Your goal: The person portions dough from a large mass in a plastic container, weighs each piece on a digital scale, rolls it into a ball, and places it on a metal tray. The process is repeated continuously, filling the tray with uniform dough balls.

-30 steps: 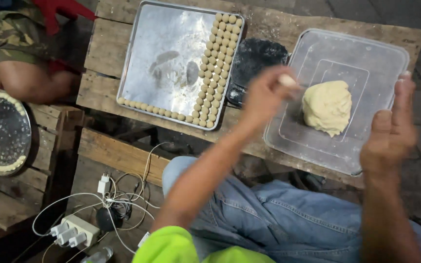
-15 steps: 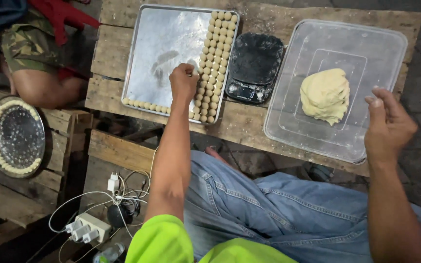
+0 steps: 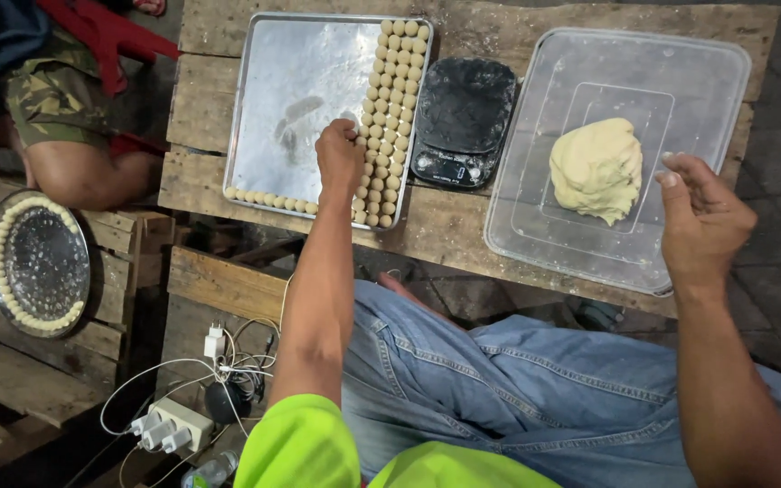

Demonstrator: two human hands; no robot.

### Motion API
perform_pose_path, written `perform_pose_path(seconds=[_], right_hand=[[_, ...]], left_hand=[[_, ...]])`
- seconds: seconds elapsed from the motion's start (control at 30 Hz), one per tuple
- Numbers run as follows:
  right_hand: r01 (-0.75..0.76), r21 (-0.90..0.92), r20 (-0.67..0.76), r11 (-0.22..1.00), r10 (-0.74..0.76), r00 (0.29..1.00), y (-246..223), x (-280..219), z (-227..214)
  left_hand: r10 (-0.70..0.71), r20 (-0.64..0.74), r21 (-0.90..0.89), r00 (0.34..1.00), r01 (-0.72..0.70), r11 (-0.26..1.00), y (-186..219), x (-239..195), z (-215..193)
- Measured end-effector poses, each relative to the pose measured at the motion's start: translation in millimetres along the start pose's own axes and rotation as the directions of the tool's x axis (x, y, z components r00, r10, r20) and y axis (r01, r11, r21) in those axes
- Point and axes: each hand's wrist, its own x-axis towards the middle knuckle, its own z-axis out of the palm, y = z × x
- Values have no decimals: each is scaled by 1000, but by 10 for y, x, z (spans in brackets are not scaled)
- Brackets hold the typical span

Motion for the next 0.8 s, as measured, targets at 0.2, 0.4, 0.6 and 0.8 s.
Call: perform_pose_path(seconds=[0.2, 0.4, 0.6, 0.8], right_hand=[[-103, -17, 4, 995, 103, 995, 127, 0, 16], [-120, -161, 134, 980, 143, 981, 451, -48, 102], [10, -243, 109, 970, 17, 994, 571, -116, 220], [20, -343, 114, 939, 21, 993, 597, -154, 188]], left_hand=[[-23, 30, 20, 999, 23, 1000, 30, 13, -47], [124, 34, 103, 992, -127, 986, 626, -335, -17], [663, -25, -152, 748, -659, 737, 1650, -1357, 677], [858, 267, 32, 438, -894, 447, 1757, -1981, 1313]])
